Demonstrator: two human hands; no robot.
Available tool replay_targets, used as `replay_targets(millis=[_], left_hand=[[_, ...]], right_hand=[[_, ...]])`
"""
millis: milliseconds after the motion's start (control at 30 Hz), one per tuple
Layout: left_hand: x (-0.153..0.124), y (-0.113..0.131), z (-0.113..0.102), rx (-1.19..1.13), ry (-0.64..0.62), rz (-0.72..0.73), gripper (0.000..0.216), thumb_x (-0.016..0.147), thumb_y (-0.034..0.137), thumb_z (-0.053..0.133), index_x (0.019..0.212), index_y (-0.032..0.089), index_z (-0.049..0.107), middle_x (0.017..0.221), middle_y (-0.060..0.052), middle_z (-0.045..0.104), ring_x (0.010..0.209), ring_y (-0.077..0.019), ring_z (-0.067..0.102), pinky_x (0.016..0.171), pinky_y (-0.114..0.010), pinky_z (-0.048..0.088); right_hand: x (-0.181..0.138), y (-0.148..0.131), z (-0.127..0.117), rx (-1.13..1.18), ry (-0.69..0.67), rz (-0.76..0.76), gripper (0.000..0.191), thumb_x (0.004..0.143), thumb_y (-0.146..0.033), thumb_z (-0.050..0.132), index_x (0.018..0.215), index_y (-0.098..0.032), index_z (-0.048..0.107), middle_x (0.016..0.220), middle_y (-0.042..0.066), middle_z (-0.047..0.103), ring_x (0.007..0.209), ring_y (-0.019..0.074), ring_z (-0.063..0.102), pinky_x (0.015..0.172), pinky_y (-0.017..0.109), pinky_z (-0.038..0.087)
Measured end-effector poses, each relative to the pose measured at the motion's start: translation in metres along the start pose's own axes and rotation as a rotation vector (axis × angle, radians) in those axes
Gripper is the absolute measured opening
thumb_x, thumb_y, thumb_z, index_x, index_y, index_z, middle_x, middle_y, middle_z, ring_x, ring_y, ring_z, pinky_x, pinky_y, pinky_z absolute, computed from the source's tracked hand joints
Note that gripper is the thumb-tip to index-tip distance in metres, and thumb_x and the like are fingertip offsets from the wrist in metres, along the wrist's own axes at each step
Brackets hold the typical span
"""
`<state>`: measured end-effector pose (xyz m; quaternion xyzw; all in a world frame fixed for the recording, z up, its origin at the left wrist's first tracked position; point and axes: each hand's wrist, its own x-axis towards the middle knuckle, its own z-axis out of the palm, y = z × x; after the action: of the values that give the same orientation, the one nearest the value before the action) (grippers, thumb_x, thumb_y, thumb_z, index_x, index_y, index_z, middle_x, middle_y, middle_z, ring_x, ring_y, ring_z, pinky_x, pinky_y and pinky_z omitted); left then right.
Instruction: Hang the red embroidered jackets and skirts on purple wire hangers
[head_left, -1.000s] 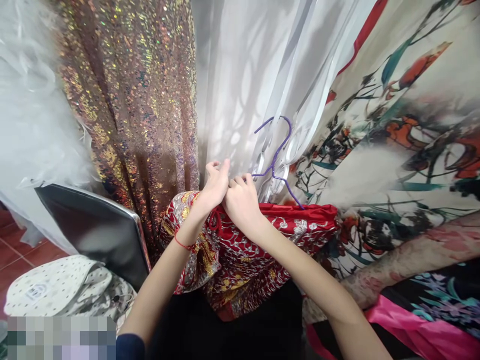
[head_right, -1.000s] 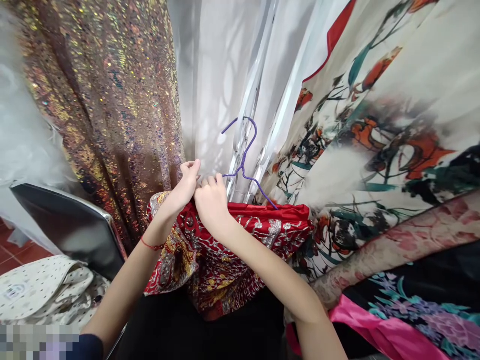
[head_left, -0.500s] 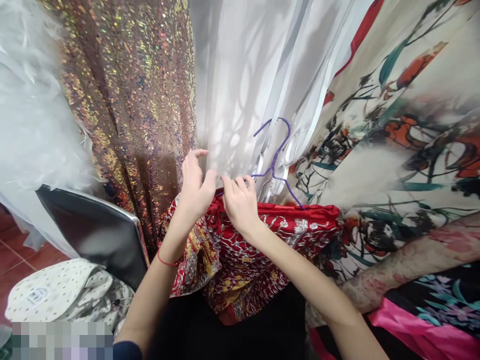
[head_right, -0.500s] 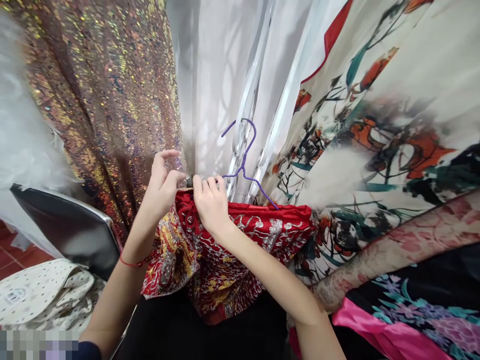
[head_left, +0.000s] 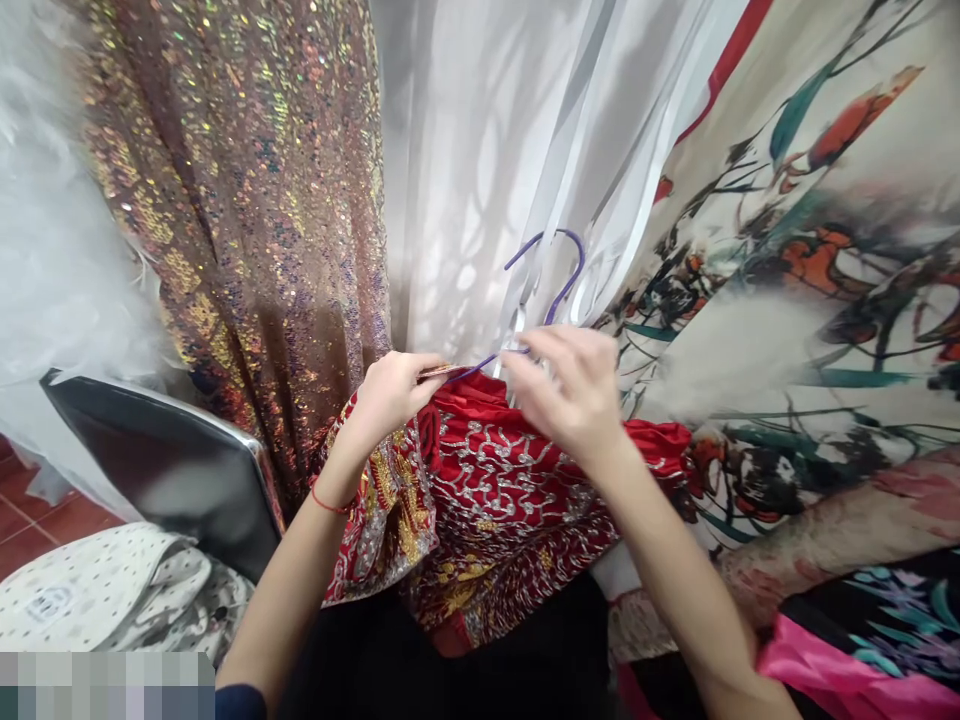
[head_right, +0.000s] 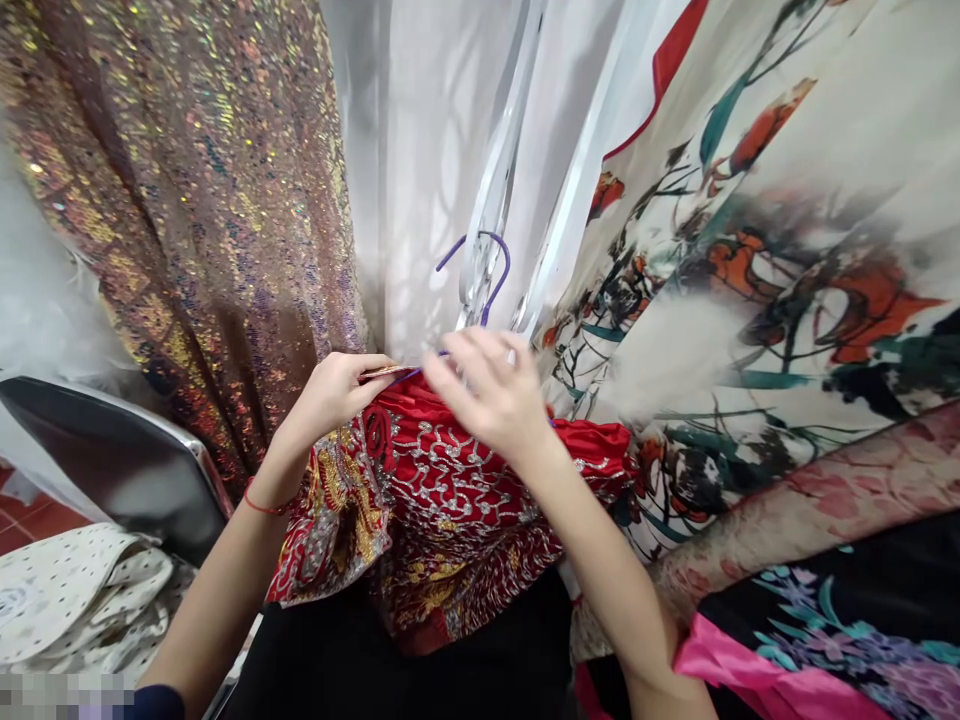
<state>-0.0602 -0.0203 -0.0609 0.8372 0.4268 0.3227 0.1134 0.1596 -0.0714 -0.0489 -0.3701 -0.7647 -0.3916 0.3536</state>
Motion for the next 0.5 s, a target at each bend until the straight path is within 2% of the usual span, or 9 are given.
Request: replay_targets(millis=[67,100,167,233,333,400,500], left_hand=[[0.007,0.006,0.001,-0.132,0.004,0.036,0.037,0.093,0.045,0.05,0.088,0.018,0.075,0.081,-0.005,0.073,0.076,-0.0167,0.059,0.069,-0.026,0.04],[0.012,0.01,0.001,-0.198,0.009,0.056,0.04,0.093,0.048,0.051,0.085,0.017,0.075,0.079,-0.004,0.072,0.074,-0.0155,0.057,0.068,-0.026,0.039],[0.022,0.018,0.002,-0.331,0.002,0.091,0.041,0.092,0.049,0.053,0.081,0.015,0.073,0.076,-0.003,0.068,0.072,-0.0134,0.054,0.067,-0.026,0.04],[0.03,0.025,0.002,-0.456,-0.051,0.104,0.04,0.091,0.048,0.054,0.08,0.014,0.072,0.074,-0.002,0.065,0.07,-0.0118,0.051,0.067,-0.025,0.041],[0.035,0.03,-0.001,-0.578,-0.183,0.094,0.04,0.09,0.049,0.055,0.082,0.013,0.071,0.073,-0.003,0.063,0.068,-0.0117,0.052,0.066,-0.026,0.044],[0.034,0.03,-0.004,-0.609,-0.243,0.084,0.042,0.089,0.051,0.055,0.085,0.013,0.071,0.072,-0.003,0.064,0.069,-0.0126,0.054,0.065,-0.026,0.046],[0.033,0.03,-0.007,-0.628,-0.256,0.073,0.044,0.088,0.054,0.056,0.087,0.013,0.071,0.069,-0.003,0.064,0.068,-0.0133,0.056,0.064,-0.026,0.048]], right_hand=[[0.004,0.016,-0.025,0.04,0.06,0.213,0.024,0.097,-0.02,0.048,0.108,-0.024,0.069,0.1,0.009,0.074,0.096,0.0229,0.065,0.089,0.042,0.048],[0.007,0.023,-0.037,0.084,0.025,0.323,0.024,0.097,-0.021,0.047,0.106,-0.022,0.069,0.096,0.009,0.074,0.087,0.0214,0.066,0.083,0.04,0.05],[0.01,0.034,-0.054,0.246,-0.163,0.487,0.022,0.093,-0.025,0.051,0.1,-0.02,0.07,0.085,0.008,0.074,0.073,0.0189,0.067,0.074,0.036,0.052],[0.011,0.043,-0.062,0.478,-0.42,0.602,0.021,0.089,-0.032,0.056,0.092,-0.02,0.072,0.076,0.006,0.074,0.064,0.0179,0.066,0.065,0.033,0.053],[0.009,0.054,-0.063,0.756,-0.722,0.711,0.03,0.084,-0.048,0.063,0.084,-0.019,0.073,0.068,0.006,0.073,0.054,0.0164,0.063,0.056,0.031,0.05],[0.008,0.059,-0.059,0.841,-0.851,0.731,0.038,0.079,-0.057,0.069,0.078,-0.019,0.074,0.066,0.005,0.072,0.052,0.0153,0.061,0.053,0.03,0.048],[0.007,0.058,-0.051,0.893,-0.976,0.732,0.046,0.073,-0.065,0.073,0.073,-0.018,0.071,0.066,0.004,0.07,0.054,0.0149,0.059,0.054,0.029,0.046]])
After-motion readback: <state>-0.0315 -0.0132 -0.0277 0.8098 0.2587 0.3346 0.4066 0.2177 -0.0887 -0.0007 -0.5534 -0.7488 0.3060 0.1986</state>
